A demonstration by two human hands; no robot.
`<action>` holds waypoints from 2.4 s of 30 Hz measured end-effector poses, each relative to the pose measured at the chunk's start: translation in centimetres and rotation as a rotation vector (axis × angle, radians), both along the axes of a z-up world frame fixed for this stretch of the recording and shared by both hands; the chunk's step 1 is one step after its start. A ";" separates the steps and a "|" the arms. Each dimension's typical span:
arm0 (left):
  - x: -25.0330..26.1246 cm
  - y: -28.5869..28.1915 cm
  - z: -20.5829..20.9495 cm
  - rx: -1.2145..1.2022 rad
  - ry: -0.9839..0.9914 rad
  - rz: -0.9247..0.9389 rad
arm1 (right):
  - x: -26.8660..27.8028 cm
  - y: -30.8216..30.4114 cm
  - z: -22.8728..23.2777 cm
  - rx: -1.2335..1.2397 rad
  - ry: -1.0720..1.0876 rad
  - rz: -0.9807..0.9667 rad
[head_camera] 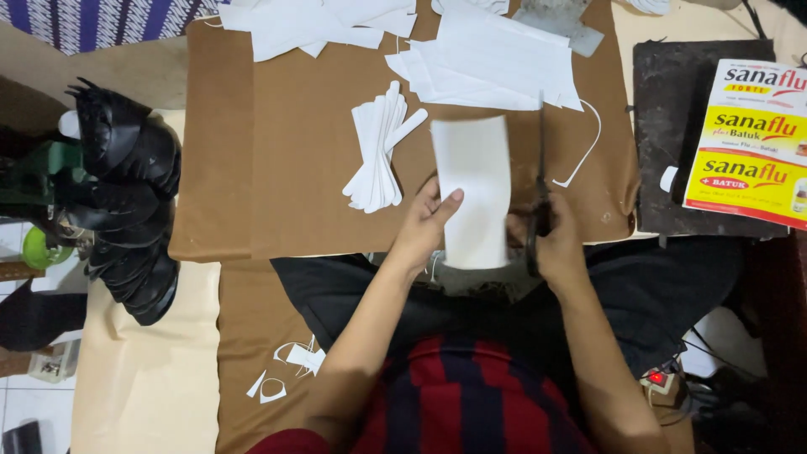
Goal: The person cuts white fabric strips into smaller pieces using scissors. The person repeatedly picks up fabric, cuts it, and places the cut pieces on the table.
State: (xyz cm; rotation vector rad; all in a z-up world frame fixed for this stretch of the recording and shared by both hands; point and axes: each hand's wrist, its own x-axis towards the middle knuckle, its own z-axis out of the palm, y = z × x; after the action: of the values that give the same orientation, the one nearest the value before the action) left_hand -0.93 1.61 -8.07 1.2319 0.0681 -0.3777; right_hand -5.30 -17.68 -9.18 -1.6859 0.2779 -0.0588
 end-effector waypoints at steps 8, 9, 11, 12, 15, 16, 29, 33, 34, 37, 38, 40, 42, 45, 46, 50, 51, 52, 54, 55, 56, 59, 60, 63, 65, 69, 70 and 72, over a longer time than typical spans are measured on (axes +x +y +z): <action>-0.1 -0.2 0.2 -0.226 0.039 0.071 | -0.5 0.8 -0.3 0.263 0.075 -0.122; -0.2 -0.1 0.4 -0.180 -0.034 0.004 | -0.5 1.0 0.0 0.304 0.053 -0.173; -1.1 0.5 2.8 -0.098 -0.114 -0.048 | -0.6 1.4 1.3 0.329 0.008 -0.216; -1.4 0.8 3.9 -0.015 -0.193 -0.097 | -0.6 1.6 1.9 0.354 -0.034 -0.257; -1.2 1.4 -0.8 0.042 -0.147 -0.100 | -0.9 1.6 2.4 0.321 -0.111 -0.307; -1.0 1.3 -0.5 0.044 -0.145 -0.098 | -1.3 2.3 3.8 0.322 -0.109 -0.305; 1.1 1.6 5.9 0.079 -0.281 -0.068 | -12.3 1.2 0.0 0.085 0.018 0.335; 0.8 1.4 7.2 0.130 -0.292 -0.098 | -11.8 1.2 1.0 -0.007 0.068 0.394; 0.4 1.3 7.8 0.133 -0.295 -0.098 | -11.4 1.2 1.2 -0.005 0.065 0.394; 0.1 0.9 6.4 0.155 -0.295 -0.161 | -10.4 1.3 1.1 0.034 0.097 0.371; 0.6 0.9 3.8 0.128 -0.322 -0.132 | -10.1 1.3 0.4 0.004 0.016 0.352; 1.3 0.7 1.6 0.100 -0.345 -0.103 | -9.8 1.3 -0.3 -0.027 -0.061 0.332; 1.3 0.6 2.2 0.133 -0.368 -0.098 | -9.7 1.4 -0.4 0.009 -0.086 0.339; 1.2 0.6 2.6 0.123 -0.339 -0.092 | -9.8 2.0 0.2 0.135 -0.128 0.282; 1.0 0.6 3.1 0.123 -0.338 -0.089 | -9.7 1.9 0.0 0.135 -0.126 0.284; 0.4 0.8 4.6 0.122 -0.318 -0.083 | -9.2 1.4 0.5 0.001 -0.051 0.380; 0.4 0.8 4.8 0.104 -0.319 -0.082 | -9.1 1.4 0.9 -0.043 -0.057 0.407; 0.3 0.9 4.3 0.105 -0.313 -0.080 | -9.2 1.4 0.9 -0.040 -0.051 0.409; 0.4 0.9 3.3 0.108 -0.307 -0.055 | -9.2 1.5 0.9 -0.064 -0.048 0.447; 0.3 0.9 3.3 0.107 -0.303 -0.055 | -9.2 1.6 1.0 -0.064 -0.044 0.447; 0.2 0.9 3.2 0.110 -0.299 -0.050 | -9.2 1.8 1.1 -0.040 -0.048 0.456; 0.0 0.8 2.6 0.129 -0.288 -0.041 | -9.1 1.8 0.7 -0.044 -0.057 0.459; 0.1 0.8 2.3 0.143 -0.289 -0.037 | -9.0 1.8 0.5 -0.073 -0.070 0.452; -0.3 0.6 2.9 0.181 -0.281 -0.027 | -9.1 1.9 1.2 -0.034 -0.027 0.443; -0.5 0.6 3.6 0.201 -0.277 -0.024 | -9.1 2.0 1.6 -0.025 -0.024 0.449; -1.0 0.4 4.6 0.289 -0.253 -0.012 | -9.1 2.0 1.8 0.027 0.011 0.489; -1.1 0.4 4.8 0.290 -0.252 -0.011 | -9.1 2.1 1.9 0.028 0.011 0.490; -1.2 0.4 5.4 0.303 -0.253 0.000 | -9.0 2.2 2.2 0.020 -0.005 0.455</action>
State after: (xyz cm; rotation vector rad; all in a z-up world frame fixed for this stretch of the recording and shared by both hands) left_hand -2.14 2.03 -2.69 1.5700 -0.0952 -0.2136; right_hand -14.26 -15.49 -7.01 -1.6927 -0.1128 0.2767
